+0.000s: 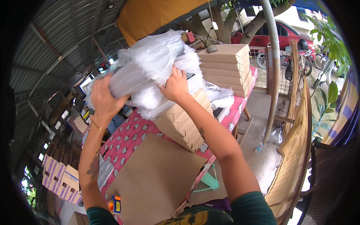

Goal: The person wraps brown paper around objects, secures the paper with tape from a dispenser, and places packaged items into a stack. They also place plastic-wrapped items into larger paper envelopes and fold the flaps.

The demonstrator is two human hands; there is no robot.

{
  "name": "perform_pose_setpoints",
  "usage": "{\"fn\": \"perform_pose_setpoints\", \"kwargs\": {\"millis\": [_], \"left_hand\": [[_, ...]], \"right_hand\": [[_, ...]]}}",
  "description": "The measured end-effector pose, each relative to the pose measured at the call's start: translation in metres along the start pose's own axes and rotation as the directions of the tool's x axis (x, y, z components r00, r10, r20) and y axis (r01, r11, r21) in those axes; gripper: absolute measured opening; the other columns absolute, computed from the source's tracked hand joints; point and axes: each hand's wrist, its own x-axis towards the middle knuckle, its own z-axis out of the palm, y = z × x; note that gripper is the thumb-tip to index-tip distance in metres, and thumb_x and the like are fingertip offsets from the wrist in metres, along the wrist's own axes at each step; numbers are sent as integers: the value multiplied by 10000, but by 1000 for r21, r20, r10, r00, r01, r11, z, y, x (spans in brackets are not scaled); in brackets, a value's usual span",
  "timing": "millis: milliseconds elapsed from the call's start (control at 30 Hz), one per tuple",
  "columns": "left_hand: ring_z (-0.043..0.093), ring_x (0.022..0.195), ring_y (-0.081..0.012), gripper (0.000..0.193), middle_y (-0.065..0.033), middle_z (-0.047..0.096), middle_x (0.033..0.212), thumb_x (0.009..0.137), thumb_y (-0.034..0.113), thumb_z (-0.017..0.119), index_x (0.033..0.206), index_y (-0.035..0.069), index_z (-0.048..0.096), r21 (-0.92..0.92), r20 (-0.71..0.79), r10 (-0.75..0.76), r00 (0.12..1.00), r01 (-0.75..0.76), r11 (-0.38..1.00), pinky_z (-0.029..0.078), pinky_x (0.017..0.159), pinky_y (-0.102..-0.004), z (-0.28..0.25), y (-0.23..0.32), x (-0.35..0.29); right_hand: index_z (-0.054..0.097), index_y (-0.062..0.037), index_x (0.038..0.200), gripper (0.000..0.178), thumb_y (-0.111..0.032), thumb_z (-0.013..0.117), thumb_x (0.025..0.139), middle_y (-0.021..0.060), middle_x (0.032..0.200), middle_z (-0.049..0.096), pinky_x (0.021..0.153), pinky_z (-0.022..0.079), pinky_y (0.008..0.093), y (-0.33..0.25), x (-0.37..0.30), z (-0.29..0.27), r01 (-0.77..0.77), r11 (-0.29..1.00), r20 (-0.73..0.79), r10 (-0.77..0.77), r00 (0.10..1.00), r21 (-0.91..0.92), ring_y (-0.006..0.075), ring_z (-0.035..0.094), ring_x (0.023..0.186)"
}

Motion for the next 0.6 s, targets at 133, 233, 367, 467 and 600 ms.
{"fn": "perform_pose_setpoints", "kwargs": {"millis": [133,233,367,467,600], "left_hand": [[570,883,-363,788,-160,583,1006,596,270,871,1258,43,509,10,-13,19,1000,-19,1000,468,751,-444,-33,-5,-3],[576,884,-364,760,-164,582,1005,604,269,872,1238,39,522,32,69,-69,995,67,997,473,760,-442,-44,-3,1],[582,919,-360,761,-168,583,1023,592,263,878,1230,37,531,15,68,-80,994,80,997,481,779,-436,-48,-12,3],[583,938,-356,806,-168,587,1042,580,257,884,1265,36,520,12,19,-64,998,64,998,483,790,-433,-45,-17,7],[578,947,-365,909,-181,586,1058,577,255,891,1350,24,471,35,-29,-85,996,86,996,478,810,-429,-44,-26,21]], "right_hand": [[616,29,1056,304,-207,641,867,199,1205,578,933,465,422,7,8,0,-212,799,-82,309,947,563,332,573,1113],[603,41,1006,271,-190,652,872,187,1173,581,865,482,385,-5,15,-9,-365,557,8,541,841,746,295,596,1043],[565,19,1016,254,-167,668,876,154,1076,557,884,469,363,-42,6,-25,-308,697,-211,553,806,647,274,558,1011],[546,8,1078,265,-168,649,909,131,1087,541,919,424,357,-59,17,-45,16,608,-357,444,822,794,225,522,993],[509,-9,1275,383,-172,587,938,86,1151,526,956,430,387,-27,84,-88,-31,219,-114,619,777,975,232,518,1085]]}}
